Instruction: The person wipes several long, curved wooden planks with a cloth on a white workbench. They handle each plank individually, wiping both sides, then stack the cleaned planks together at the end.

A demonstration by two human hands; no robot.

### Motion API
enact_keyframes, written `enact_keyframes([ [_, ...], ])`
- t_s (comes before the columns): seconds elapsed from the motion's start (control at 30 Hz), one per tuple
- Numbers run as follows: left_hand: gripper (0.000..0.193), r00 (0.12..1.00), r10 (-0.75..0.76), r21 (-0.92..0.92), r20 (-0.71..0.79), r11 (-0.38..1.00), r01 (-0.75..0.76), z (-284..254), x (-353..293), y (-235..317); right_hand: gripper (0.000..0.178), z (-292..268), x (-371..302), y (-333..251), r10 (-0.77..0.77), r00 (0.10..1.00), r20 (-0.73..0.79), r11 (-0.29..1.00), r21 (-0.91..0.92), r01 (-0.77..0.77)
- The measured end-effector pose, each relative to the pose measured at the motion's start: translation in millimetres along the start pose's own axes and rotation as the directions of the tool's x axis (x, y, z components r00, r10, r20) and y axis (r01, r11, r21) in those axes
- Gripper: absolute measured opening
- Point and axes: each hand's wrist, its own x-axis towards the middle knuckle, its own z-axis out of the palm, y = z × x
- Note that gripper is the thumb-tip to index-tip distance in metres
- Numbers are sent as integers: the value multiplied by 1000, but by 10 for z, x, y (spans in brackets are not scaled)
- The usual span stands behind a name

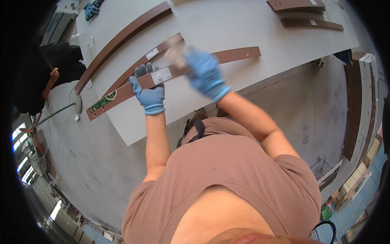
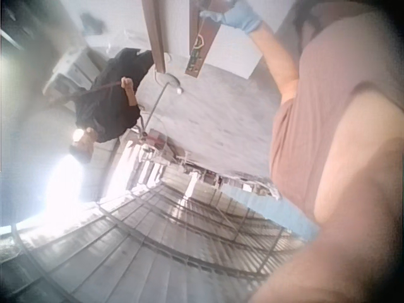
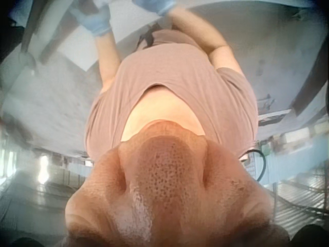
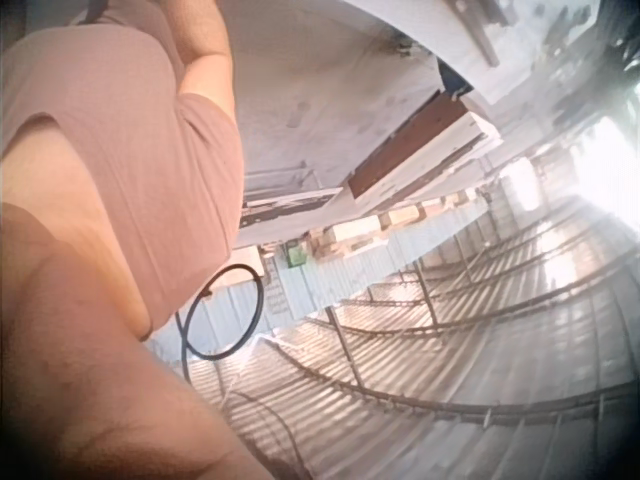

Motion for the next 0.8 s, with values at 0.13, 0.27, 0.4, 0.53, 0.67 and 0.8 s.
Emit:
enact_keyframes([
  [0.13, 39, 981, -161, -39, 109, 985, 166, -180, -50, -86, 33, 505, -479, -44, -46, 998, 41, 997, -53, 49],
  [0.27, 38, 972, -103, -86, -211, 993, 86, -329, -97, -239, 31, 232, -583, 999, -21, 1000, 14, 943, -333, 24],
  [0.4, 38, 990, -73, -72, -117, 995, 65, -295, -145, -303, 14, -748, -467, 2282, 228, 945, -235, 826, -467, -315],
  [0.53, 39, 997, -13, 6, -77, 1000, 13, -139, -148, -327, 18, -622, -419, 1947, 335, 922, -195, 852, -355, -385],
  [0.67, 40, 989, -68, 33, -129, 997, 73, -87, -184, -312, 47, 331, -613, 521, -40, 984, 174, 953, -288, 90],
  [0.8, 43, 971, -208, -67, -119, 977, 201, -169, -201, -258, 41, 512, -693, 468, -48, 994, 103, 997, -60, 55],
])
